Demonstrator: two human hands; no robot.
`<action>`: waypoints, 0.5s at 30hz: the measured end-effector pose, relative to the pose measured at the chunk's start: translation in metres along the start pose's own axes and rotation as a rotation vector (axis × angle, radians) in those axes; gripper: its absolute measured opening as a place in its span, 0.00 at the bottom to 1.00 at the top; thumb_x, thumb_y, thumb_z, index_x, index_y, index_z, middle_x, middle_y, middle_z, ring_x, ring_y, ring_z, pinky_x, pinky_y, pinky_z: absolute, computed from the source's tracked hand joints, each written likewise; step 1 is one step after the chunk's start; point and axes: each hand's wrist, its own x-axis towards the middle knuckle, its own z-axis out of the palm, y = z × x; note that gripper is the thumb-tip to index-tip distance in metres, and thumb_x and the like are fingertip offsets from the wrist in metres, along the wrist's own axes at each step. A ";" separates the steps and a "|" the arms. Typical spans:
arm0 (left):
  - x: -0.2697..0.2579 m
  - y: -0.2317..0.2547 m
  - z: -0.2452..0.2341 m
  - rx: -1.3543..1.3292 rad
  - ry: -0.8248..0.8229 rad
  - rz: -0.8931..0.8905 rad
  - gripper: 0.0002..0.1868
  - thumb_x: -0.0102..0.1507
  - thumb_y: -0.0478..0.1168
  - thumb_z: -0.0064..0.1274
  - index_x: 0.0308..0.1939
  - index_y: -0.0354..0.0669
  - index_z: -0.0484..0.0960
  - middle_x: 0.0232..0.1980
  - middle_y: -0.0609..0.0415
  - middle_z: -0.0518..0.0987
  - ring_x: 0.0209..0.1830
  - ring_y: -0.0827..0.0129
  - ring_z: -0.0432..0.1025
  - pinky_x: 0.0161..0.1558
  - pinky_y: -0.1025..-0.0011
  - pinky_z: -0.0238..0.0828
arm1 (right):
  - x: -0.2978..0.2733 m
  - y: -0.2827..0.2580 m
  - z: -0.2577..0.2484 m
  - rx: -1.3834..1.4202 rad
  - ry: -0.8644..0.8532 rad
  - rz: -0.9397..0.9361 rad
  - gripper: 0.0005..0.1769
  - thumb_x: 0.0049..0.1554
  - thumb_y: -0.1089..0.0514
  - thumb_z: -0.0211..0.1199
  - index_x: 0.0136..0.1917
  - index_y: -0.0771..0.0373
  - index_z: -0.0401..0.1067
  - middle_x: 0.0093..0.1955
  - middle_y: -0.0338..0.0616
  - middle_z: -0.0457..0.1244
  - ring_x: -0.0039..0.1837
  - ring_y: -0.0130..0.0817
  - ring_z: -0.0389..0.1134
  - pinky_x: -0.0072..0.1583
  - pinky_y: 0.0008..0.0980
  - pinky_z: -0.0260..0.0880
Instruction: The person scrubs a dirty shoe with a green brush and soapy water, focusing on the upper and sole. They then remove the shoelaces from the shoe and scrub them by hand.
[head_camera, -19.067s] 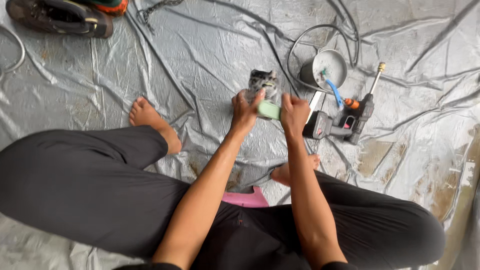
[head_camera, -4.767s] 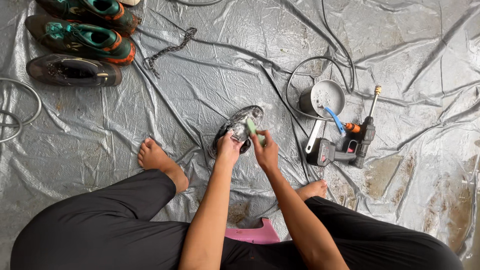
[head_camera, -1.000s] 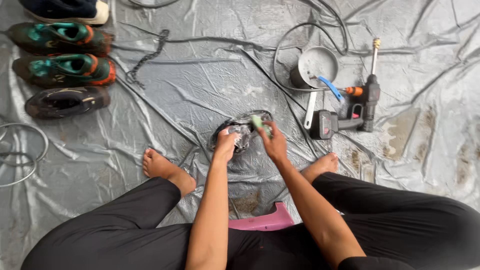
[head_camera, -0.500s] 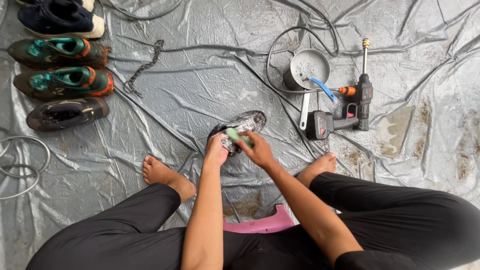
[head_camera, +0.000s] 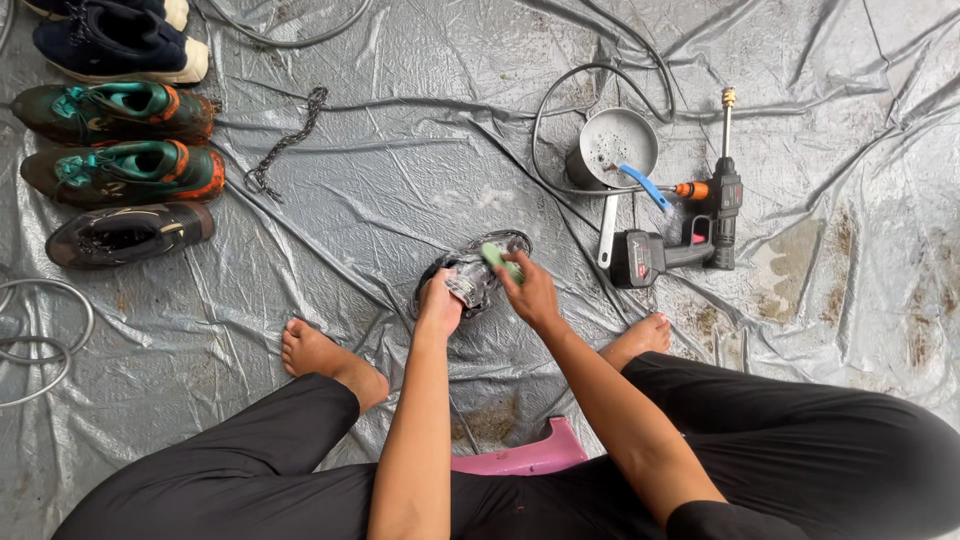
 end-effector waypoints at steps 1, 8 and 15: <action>0.007 0.001 -0.006 0.003 0.001 -0.005 0.13 0.62 0.37 0.60 0.46 0.29 0.83 0.44 0.42 0.81 0.42 0.54 0.78 0.48 0.56 0.78 | -0.008 -0.016 0.006 0.000 0.001 0.006 0.19 0.64 0.37 0.62 0.64 0.43 0.74 0.47 0.62 0.69 0.53 0.65 0.73 0.56 0.58 0.70; -0.002 0.005 0.003 -0.022 0.035 -0.031 0.16 0.66 0.41 0.59 0.51 0.30 0.82 0.48 0.42 0.82 0.47 0.55 0.79 0.51 0.58 0.78 | -0.010 -0.027 -0.007 -0.016 -0.089 -0.162 0.18 0.64 0.37 0.63 0.63 0.42 0.76 0.51 0.56 0.71 0.55 0.60 0.74 0.58 0.55 0.74; 0.023 -0.006 -0.013 0.074 0.070 -0.015 0.13 0.68 0.41 0.58 0.46 0.31 0.82 0.40 0.47 0.81 0.37 0.64 0.77 0.34 0.73 0.72 | -0.023 -0.013 0.006 0.002 -0.080 -0.272 0.18 0.64 0.43 0.64 0.64 0.48 0.76 0.54 0.59 0.71 0.57 0.62 0.74 0.59 0.57 0.74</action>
